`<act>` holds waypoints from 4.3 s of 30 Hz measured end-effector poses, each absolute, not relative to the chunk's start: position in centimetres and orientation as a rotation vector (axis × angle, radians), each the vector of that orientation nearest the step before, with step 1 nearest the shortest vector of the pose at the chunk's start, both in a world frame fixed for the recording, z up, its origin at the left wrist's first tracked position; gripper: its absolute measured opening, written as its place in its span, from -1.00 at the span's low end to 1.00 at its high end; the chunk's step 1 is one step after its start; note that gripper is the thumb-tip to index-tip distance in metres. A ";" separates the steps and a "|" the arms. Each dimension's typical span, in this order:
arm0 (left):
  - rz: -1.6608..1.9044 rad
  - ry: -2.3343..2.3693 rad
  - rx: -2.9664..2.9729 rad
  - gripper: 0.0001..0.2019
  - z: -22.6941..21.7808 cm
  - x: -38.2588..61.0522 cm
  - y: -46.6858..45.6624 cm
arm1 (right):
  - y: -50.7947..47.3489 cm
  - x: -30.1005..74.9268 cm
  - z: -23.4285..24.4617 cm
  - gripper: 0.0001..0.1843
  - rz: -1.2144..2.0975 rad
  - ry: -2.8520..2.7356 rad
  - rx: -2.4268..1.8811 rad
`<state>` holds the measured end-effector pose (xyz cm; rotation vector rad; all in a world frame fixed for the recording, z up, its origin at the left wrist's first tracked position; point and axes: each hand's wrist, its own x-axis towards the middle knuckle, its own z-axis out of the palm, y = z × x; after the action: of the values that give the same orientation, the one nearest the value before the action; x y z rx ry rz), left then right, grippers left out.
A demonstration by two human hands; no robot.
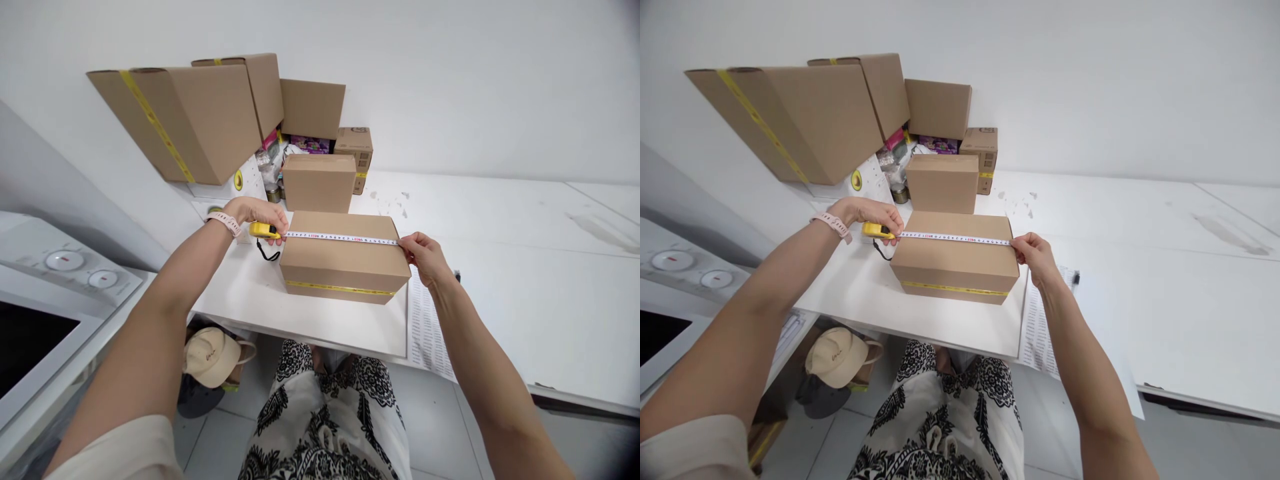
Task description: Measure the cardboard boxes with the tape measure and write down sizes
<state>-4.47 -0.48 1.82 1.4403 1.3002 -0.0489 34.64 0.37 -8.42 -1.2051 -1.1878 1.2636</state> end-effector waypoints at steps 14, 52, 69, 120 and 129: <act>0.117 1.528 1.630 -0.85 8.4 -1.8 -4.5 | 0.2 35.4 -6.0 -0.77 1.121 -1.260 -1.086; 1.267 0.758 0.392 -0.62 -5.7 17.2 -18.0 | 6.4 24.8 -3.5 -0.80 1.175 -1.829 -1.144; 1.256 0.749 0.402 -0.65 -5.7 17.2 -18.3 | 4.0 26.0 -3.6 -0.77 1.253 -1.764 -1.040; 1.474 1.296 0.749 -0.74 -9.5 11.1 -24.5 | -12.5 34.3 -1.8 -0.70 0.856 -1.513 -0.857; 1.606 1.428 0.591 -0.64 -11.5 6.2 -20.9 | -11.1 36.3 -15.8 -0.38 1.207 -1.383 -1.273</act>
<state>6.17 -20.85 -11.48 0.5914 1.4280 1.6055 36.26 -11.09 -15.82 -1.2728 -1.3835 1.2070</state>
